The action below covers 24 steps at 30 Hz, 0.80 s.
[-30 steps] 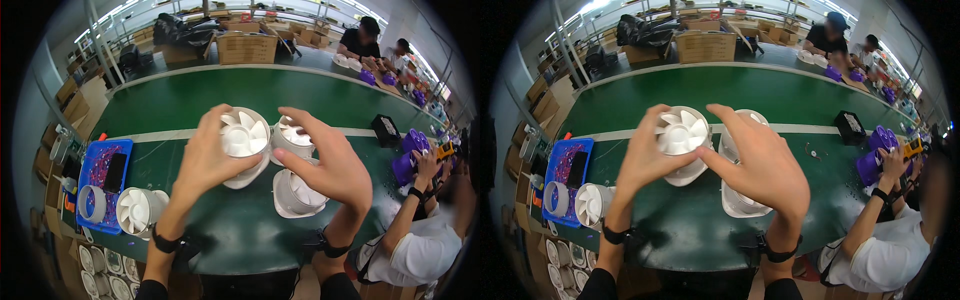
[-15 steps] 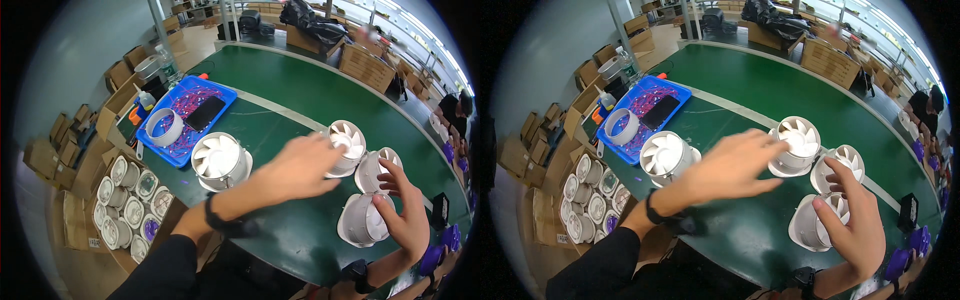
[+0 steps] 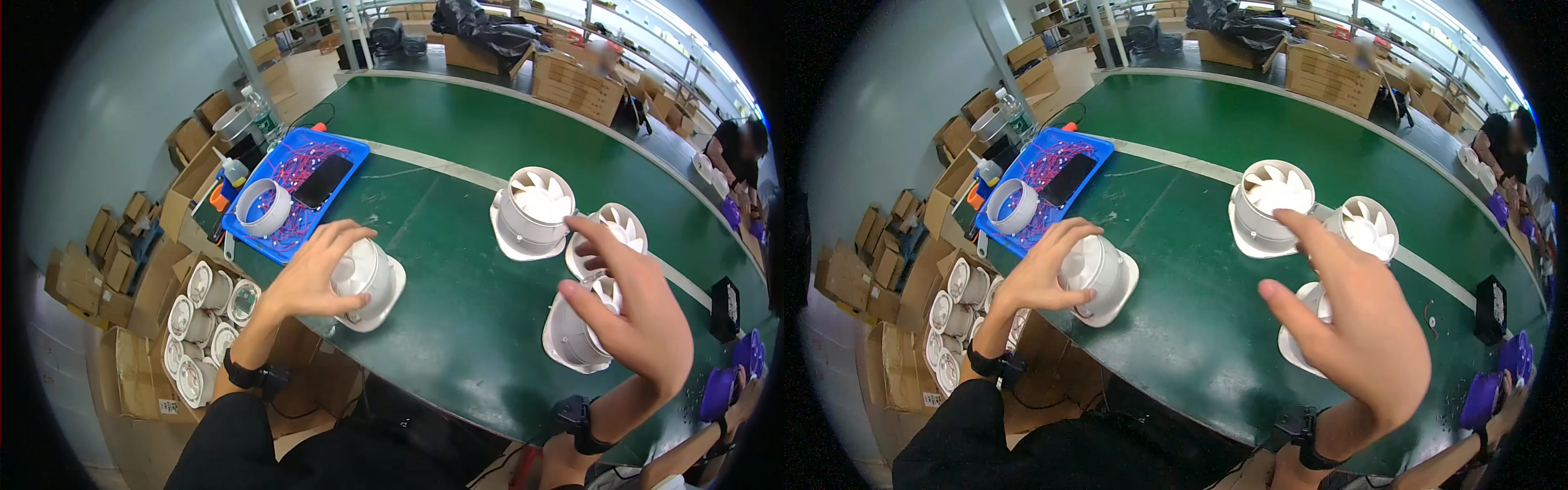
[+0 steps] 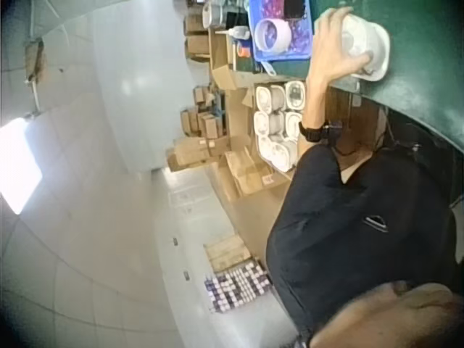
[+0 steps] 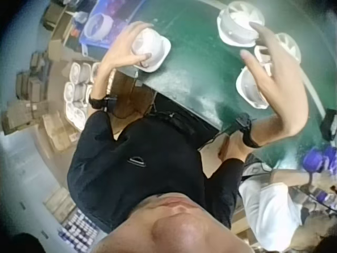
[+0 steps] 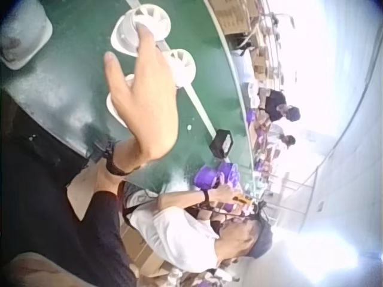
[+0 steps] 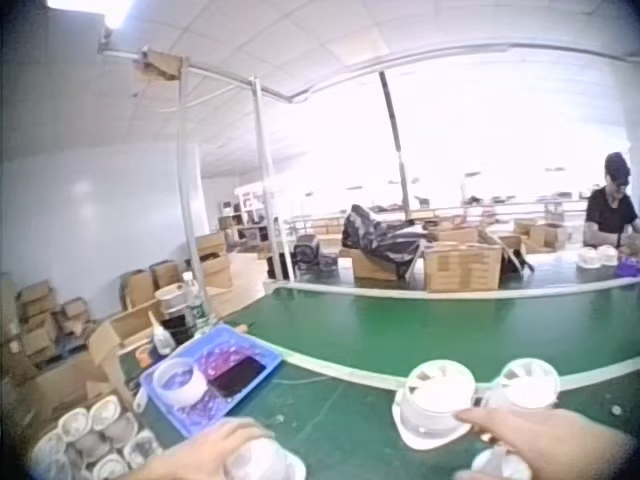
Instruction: The person assembles white plastic fan units on a green workbench. They pick up fan housings and internal motor assemblies, fit them together, and rotate the units to inspect the fit and alignment. The person handles the components by hand, repeatedly checking the assembly from different angles before placing them on the table.
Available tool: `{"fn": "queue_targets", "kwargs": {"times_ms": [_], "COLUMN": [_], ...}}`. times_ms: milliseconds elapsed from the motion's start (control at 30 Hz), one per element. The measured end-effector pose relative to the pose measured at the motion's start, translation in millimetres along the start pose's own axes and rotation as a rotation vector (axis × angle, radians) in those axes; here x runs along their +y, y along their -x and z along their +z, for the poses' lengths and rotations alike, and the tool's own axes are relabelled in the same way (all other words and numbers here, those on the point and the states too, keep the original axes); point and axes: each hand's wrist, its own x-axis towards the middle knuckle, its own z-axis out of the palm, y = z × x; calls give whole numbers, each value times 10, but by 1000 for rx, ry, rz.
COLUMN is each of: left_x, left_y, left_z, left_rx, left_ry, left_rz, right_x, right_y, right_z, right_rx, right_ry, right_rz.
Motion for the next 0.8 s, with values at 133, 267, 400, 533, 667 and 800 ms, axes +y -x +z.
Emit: {"fn": "queue_targets", "kwargs": {"times_ms": [133,267,400,533,667,800], "left_x": [95,206,637,955,1116,1223], "left_y": [-82,-423,-1036,-1565,-1729,-1723], "left_z": [38,94,48,133,364,353], "left_rx": [72,255,239,117,225,145], "left_ry": [287,949,1428,1681,1457,1463], "left_rz": [40,52,9,-95,48,-5], "right_x": [-88,-43,-62,30,72,125], "right_y": [-65,-162,-211,-250,-301,-282], "right_z": [84,186,152,204,171,122], "right_rx": [-90,-86,10,248,420,405], "right_ry": [47,12,-68,48,176,99], "right_rz": [10,-10,-86,-96,34,55]}}
